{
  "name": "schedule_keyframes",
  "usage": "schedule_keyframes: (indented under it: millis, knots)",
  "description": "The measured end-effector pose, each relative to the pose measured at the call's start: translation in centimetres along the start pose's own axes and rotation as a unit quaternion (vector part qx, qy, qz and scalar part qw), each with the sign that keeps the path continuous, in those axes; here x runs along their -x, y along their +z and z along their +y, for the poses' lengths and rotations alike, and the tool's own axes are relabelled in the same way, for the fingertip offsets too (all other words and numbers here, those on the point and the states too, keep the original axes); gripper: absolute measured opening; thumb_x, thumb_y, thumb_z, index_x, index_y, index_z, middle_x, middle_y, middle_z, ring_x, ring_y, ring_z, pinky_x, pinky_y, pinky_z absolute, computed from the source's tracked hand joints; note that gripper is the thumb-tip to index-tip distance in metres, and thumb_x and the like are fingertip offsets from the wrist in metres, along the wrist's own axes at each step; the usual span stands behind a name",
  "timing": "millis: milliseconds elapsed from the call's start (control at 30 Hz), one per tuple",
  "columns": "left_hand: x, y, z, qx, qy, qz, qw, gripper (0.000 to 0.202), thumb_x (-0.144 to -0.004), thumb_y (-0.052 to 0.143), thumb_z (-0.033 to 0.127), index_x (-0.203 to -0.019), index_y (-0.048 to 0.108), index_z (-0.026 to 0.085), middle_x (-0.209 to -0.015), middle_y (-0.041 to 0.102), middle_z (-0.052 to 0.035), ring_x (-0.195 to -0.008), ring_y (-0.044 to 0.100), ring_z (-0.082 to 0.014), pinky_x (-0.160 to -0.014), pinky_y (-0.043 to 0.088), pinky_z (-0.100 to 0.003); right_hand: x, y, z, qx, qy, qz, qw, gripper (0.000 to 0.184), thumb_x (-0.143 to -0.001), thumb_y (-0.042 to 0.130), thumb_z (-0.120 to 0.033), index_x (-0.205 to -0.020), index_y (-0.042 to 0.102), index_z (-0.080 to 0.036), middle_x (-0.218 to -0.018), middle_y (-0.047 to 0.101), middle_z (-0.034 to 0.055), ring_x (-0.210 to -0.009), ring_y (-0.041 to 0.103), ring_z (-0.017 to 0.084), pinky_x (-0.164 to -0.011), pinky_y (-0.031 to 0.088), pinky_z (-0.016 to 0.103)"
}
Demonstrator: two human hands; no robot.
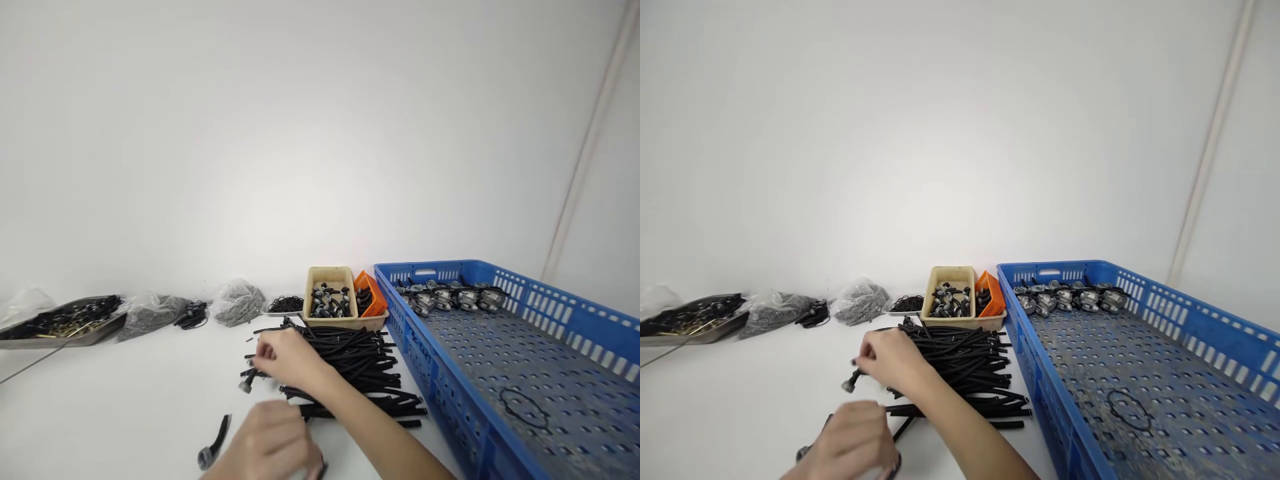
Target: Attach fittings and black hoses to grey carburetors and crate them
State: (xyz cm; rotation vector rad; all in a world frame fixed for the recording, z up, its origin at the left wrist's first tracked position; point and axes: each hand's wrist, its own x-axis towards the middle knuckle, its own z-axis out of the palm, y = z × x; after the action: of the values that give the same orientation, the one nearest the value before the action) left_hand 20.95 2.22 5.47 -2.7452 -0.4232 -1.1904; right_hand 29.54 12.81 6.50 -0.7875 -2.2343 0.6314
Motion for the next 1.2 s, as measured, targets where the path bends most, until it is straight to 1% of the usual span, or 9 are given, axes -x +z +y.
schedule_keyframes:
  millis: [100, 233, 333, 433, 533, 667, 767, 1000, 1200]
  knots:
    - [-3.5, -2.6, -1.4, -0.065, -0.020, 0.136, 0.988, 0.020, -0.082, 0.048, 0.002, -0.081, 0.053, 0.021, -0.058, 0.056, -0.0004, -0.051, 0.046, -0.0138, -0.049, 0.033, -0.028, -0.6, -2.7, -0.6, -0.125, 0.019, 0.098, 0.987, 0.007, -0.077, 0.064, -0.017, -0.072, 0.060, -0.020, -0.064, 0.063, -0.0024, -0.061, 0.060, 0.013, -0.058, 0.045, 0.022]
    - [-7.7, -3.9, -5.0, -0.157, -0.114, 0.212, 0.958, 0.013, -0.085, 0.053, 0.010, -0.077, 0.054, 0.022, -0.059, 0.050, 0.0046, -0.051, 0.046, -0.0106, -0.051, 0.037, -0.024, -0.6, -6.8, -1.5, -0.197, 0.008, 0.199, 0.960, 0.009, -0.069, 0.062, -0.012, -0.068, 0.057, -0.020, -0.061, 0.059, -0.0036, -0.057, 0.056, 0.012, -0.053, 0.043, 0.022]
    - [-9.9, -4.2, -7.2, -0.150, -0.225, 0.233, 0.934, 0.006, -0.088, 0.056, 0.021, -0.093, 0.056, 0.021, -0.085, 0.058, -0.0005, -0.058, 0.052, -0.0099, -0.055, 0.043, -0.024, 0.1, -9.9, -1.9, -0.182, 0.022, 0.325, 0.928, 0.009, -0.072, 0.065, -0.022, -0.069, 0.058, -0.019, -0.060, 0.058, -0.0033, -0.056, 0.055, 0.012, -0.053, 0.043, 0.022]
    - [-10.8, -4.9, -8.1, -0.100, -0.309, 0.184, 0.928, 0.019, -0.086, 0.061, 0.035, -0.099, 0.055, 0.022, -0.100, 0.060, -0.0024, -0.069, 0.058, -0.0131, -0.061, 0.048, -0.027, 0.9, -12.1, -2.2, -0.204, 0.040, 0.406, 0.890, 0.018, -0.073, 0.070, -0.031, -0.069, 0.055, -0.020, -0.054, 0.055, -0.0060, -0.049, 0.048, 0.009, -0.047, 0.038, 0.020]
    - [-10.4, -6.0, -8.3, -0.032, -0.320, 0.092, 0.943, 0.020, -0.090, 0.058, 0.040, -0.103, 0.056, 0.025, -0.093, 0.062, 0.0011, -0.069, 0.058, -0.0137, -0.063, 0.048, -0.028, 1.5, -12.8, -2.9, -0.235, 0.042, 0.411, 0.880, 0.020, -0.073, 0.071, -0.032, -0.069, 0.055, -0.020, -0.049, 0.052, -0.0077, -0.045, 0.044, 0.008, -0.045, 0.036, 0.019]
    - [-9.3, -7.7, -8.2, 0.030, -0.302, 0.006, 0.953, 0.020, -0.098, 0.047, 0.041, -0.098, 0.060, 0.026, -0.084, 0.066, 0.0035, -0.067, 0.058, -0.0122, -0.063, 0.046, -0.028, 1.7, -11.9, -4.3, -0.229, 0.012, 0.403, 0.886, 0.018, -0.072, 0.073, -0.027, -0.069, 0.057, -0.019, -0.054, 0.052, -0.0072, -0.049, 0.046, 0.007, -0.047, 0.037, 0.017]
    - [-8.7, -9.0, -8.0, 0.051, -0.296, 0.021, 0.954, 0.017, -0.097, 0.049, 0.041, -0.101, 0.057, 0.026, -0.088, 0.066, 0.0035, -0.068, 0.059, -0.0113, -0.062, 0.048, -0.026, 1.7, -11.2, -5.0, -0.234, -0.003, 0.391, 0.890, 0.019, -0.074, 0.074, -0.028, -0.072, 0.058, -0.020, -0.059, 0.055, -0.0058, -0.052, 0.051, 0.008, -0.050, 0.042, 0.018]
    - [-7.9, -11.1, -6.6, 0.004, -0.238, 0.147, 0.960, 0.013, -0.094, 0.057, 0.035, -0.102, 0.051, 0.027, -0.095, 0.061, 0.0016, -0.075, 0.061, -0.0115, -0.061, 0.052, -0.024, 1.2, -10.8, -5.9, -0.226, -0.081, 0.296, 0.925, 0.020, -0.082, 0.073, -0.034, -0.091, 0.061, -0.021, -0.081, 0.064, 0.0000, -0.071, 0.062, 0.011, -0.069, 0.053, 0.023]
    - [-7.4, -11.3, -6.1, -0.018, -0.232, 0.122, 0.965, 0.013, -0.092, 0.060, 0.034, -0.099, 0.051, 0.028, -0.079, 0.062, 0.0046, -0.066, 0.062, -0.0117, -0.056, 0.051, -0.025, 1.6, -10.3, -5.4, -0.115, -0.105, 0.323, 0.934, 0.011, -0.091, 0.063, -0.034, -0.092, 0.063, -0.023, -0.082, 0.065, 0.0026, -0.075, 0.064, 0.015, -0.070, 0.053, 0.026]
